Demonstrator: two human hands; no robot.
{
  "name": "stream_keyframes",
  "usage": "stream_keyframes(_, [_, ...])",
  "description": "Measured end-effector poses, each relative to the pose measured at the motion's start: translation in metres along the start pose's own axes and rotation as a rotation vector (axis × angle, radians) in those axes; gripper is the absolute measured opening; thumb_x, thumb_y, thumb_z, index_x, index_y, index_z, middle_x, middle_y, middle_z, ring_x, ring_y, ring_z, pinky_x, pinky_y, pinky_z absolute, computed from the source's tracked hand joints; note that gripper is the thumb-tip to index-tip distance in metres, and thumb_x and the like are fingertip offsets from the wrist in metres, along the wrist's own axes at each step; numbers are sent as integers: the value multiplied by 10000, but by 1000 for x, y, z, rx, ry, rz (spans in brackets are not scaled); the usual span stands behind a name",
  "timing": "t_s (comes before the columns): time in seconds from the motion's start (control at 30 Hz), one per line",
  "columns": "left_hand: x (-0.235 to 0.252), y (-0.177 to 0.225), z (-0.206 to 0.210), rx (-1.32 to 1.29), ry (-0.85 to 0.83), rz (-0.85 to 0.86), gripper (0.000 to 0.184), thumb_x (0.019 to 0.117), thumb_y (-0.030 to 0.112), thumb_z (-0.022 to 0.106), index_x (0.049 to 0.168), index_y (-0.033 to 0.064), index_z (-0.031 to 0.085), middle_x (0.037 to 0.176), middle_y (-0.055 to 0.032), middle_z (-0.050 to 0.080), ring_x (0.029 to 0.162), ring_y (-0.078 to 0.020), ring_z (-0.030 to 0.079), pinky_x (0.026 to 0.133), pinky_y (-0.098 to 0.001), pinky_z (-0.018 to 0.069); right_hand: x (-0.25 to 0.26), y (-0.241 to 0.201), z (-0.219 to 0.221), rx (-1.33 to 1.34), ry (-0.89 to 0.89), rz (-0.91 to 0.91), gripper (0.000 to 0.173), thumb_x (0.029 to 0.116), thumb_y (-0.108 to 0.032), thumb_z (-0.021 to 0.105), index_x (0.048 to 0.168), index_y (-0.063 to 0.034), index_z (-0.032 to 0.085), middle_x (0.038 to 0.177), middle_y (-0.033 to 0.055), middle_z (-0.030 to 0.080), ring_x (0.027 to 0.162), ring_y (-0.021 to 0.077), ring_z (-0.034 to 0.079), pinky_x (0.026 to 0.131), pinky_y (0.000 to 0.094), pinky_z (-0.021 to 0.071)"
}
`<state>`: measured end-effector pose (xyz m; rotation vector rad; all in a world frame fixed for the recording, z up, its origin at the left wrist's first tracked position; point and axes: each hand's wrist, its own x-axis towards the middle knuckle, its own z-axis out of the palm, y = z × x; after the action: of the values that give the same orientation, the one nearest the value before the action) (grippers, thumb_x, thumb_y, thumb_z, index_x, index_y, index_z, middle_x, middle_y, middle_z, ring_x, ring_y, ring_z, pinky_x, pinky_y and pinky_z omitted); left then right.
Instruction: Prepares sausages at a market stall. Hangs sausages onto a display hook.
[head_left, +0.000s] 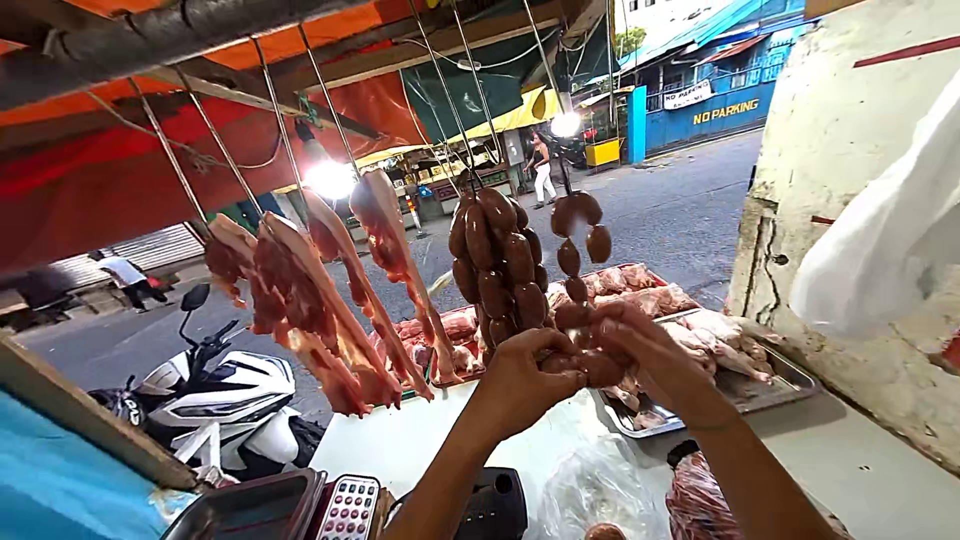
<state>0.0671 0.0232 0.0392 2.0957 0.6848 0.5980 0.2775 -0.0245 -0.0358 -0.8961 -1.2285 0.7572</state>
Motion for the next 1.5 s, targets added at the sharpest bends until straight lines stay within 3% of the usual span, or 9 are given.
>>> stream_keyframes(0.17, [10,12,-24,118,-130,-51,121,883,116,777,985,92,716,870,8,715,714,-61,680,674,-248,592,-33,18,12,-356,-225,203,815,813,-584,756,1445,-118,537,1277,119,619,1089,225,663,846,435,608])
stream_keyframes(0.37, [16,6,-31,-148,-80,-61,26,901,46,726,924,52,714,802,-21,714,716,-98,694,692,-266,602,-37,50,41,-640,168,1,508,858,-397,766,1255,-87,696,1186,187,619,1068,299,622,883,470,555])
stream_keyframes(0.5, [5,-11,-15,-81,80,57,67,897,80,731,961,60,736,800,5,712,682,-73,671,660,-260,585,-44,57,37,-356,152,234,601,933,-419,650,1441,-113,558,862,56,650,639,136,623,566,345,559])
stream_keyframes(0.6, [-17,-33,15,57,139,217,104,912,131,720,985,61,747,1019,-28,707,819,-65,686,724,-248,607,-48,65,26,446,-8,354,593,986,-272,465,1536,-89,340,1117,133,708,905,259,738,783,444,631])
stream_keyframes(0.67, [-32,-50,38,129,117,317,124,888,104,714,987,45,758,1101,-75,703,982,-96,678,842,-257,582,-43,71,25,639,135,336,482,1049,-279,392,1470,-44,405,1138,132,704,965,258,726,836,431,618])
stream_keyframes(0.8, [-49,-66,59,212,-78,429,334,868,83,767,1173,-34,698,1128,-179,692,985,-197,694,855,-316,586,-21,54,30,592,421,354,156,1086,-165,463,1146,-21,472,901,152,701,634,236,711,496,349,598])
stream_keyframes(1.03, [28,11,-75,505,692,329,370,1010,231,586,1286,-14,622,1245,-194,653,1093,-270,663,920,-470,553,-4,20,22,183,88,-18,203,985,-177,659,1126,-70,561,860,49,721,589,102,658,485,221,538])
stream_keyframes(1.1, [56,25,-103,488,673,204,481,1049,295,537,1437,13,498,1430,-223,536,1253,-352,576,1011,-556,483,3,6,24,148,103,-56,298,970,-153,673,1221,-57,544,857,42,719,585,88,641,488,208,524])
stream_keyframes(1.5, [91,43,-110,549,666,241,528,977,196,656,1456,38,500,1402,-210,571,1256,-384,573,1026,-586,468,30,-42,9,1,179,-151,410,954,-126,683,1339,-43,569,972,47,741,641,95,659,520,216,542])
